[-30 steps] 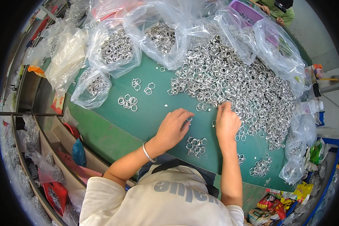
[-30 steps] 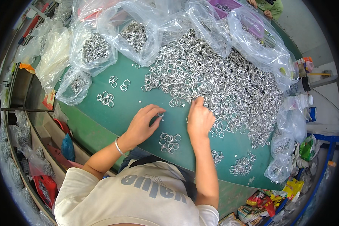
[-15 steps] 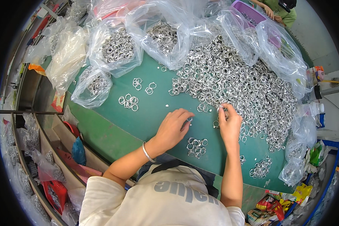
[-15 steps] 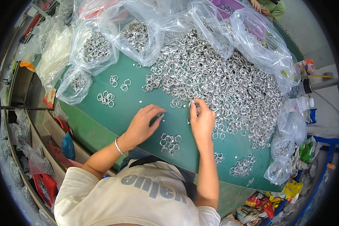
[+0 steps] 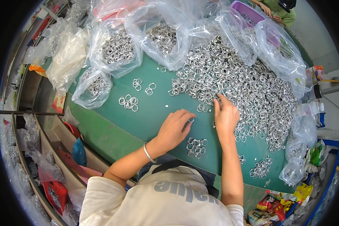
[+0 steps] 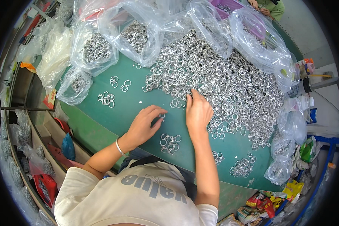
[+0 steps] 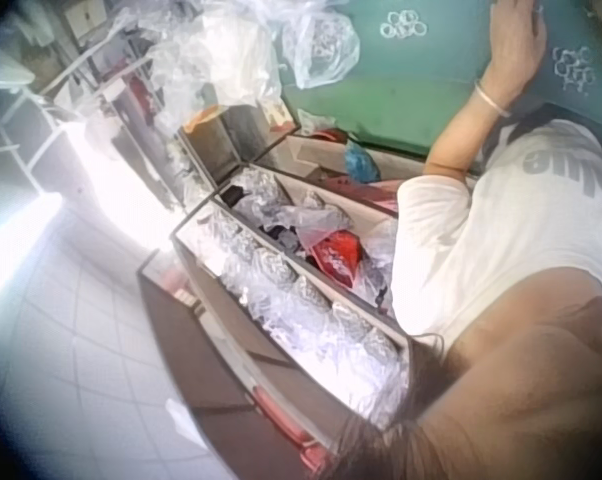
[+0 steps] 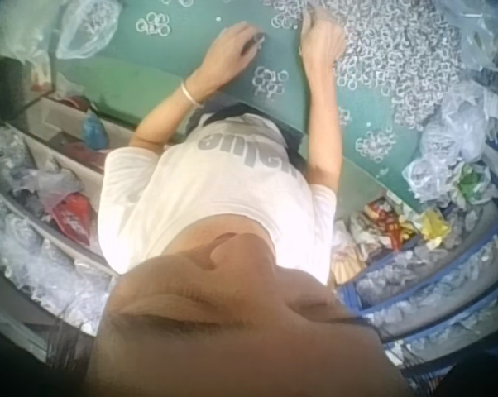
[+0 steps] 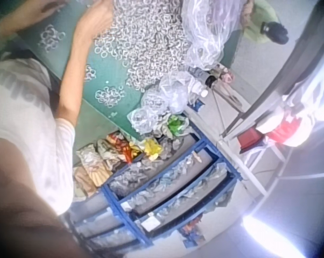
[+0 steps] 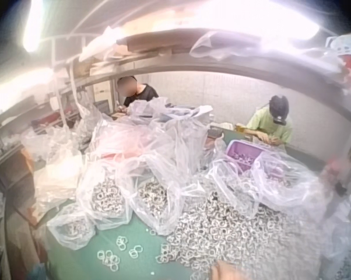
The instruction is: The person sorts through a pile of metal rings on a green work surface by hand, picking up individual rings and moving them to different groups.
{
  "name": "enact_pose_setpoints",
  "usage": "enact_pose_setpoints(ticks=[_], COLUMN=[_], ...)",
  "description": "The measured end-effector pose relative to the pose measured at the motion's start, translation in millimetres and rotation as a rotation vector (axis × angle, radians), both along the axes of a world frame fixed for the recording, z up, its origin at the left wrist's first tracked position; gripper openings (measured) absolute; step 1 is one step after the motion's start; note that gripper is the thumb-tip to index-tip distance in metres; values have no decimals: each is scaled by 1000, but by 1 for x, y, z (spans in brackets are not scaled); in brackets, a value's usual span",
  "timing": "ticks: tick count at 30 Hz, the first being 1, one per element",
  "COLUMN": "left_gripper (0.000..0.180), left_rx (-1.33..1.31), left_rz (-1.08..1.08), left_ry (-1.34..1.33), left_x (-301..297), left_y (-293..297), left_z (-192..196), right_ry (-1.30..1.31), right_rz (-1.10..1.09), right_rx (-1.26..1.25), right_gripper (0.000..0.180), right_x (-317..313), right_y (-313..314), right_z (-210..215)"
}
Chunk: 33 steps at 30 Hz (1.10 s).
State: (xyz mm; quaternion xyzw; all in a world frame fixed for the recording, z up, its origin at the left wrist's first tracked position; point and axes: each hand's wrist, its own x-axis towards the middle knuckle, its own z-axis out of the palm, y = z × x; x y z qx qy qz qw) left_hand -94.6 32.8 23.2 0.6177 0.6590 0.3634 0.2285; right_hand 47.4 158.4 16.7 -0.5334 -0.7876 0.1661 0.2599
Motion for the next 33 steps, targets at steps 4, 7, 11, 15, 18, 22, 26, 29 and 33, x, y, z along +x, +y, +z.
enact_pose_setpoints(ticks=[4,7,11,15,18,22,26,29,33], left_gripper=[29,31,34,35,34,31,30,29,29], left_rx=[14,4,-27,-19,-15,-4,3,4,-5], left_rz=[0,6,13,3,5,-7,-12,-4,-5], left_ry=[3,-10,-41,-34,-33,-27,-27,-28,-26], left_x=[-1,-1,0,0,0,2,2,1,-1], left_y=[1,0,1,1,-1,1,1,-1,-2], left_z=[0,-2,-1,-3,-2,-2,0,-1,-2], right_ry=[69,567,1316,1653,1443,321,-69,113,1162], right_rz=[34,-2,-17,13,137,97,14,38,146], right_rx=[70,-313,-834,-1023,-1081,-270,-67,-165,-1040], right_gripper=[12,9,11,11,13,20,19,12,14], right_x=[3,9,25,23,28,11,-9,-1,28], right_y=[1,2,4,6,12,4,-2,1,10], right_z=[-7,0,9,29,23,-5,-9,-7,-3])
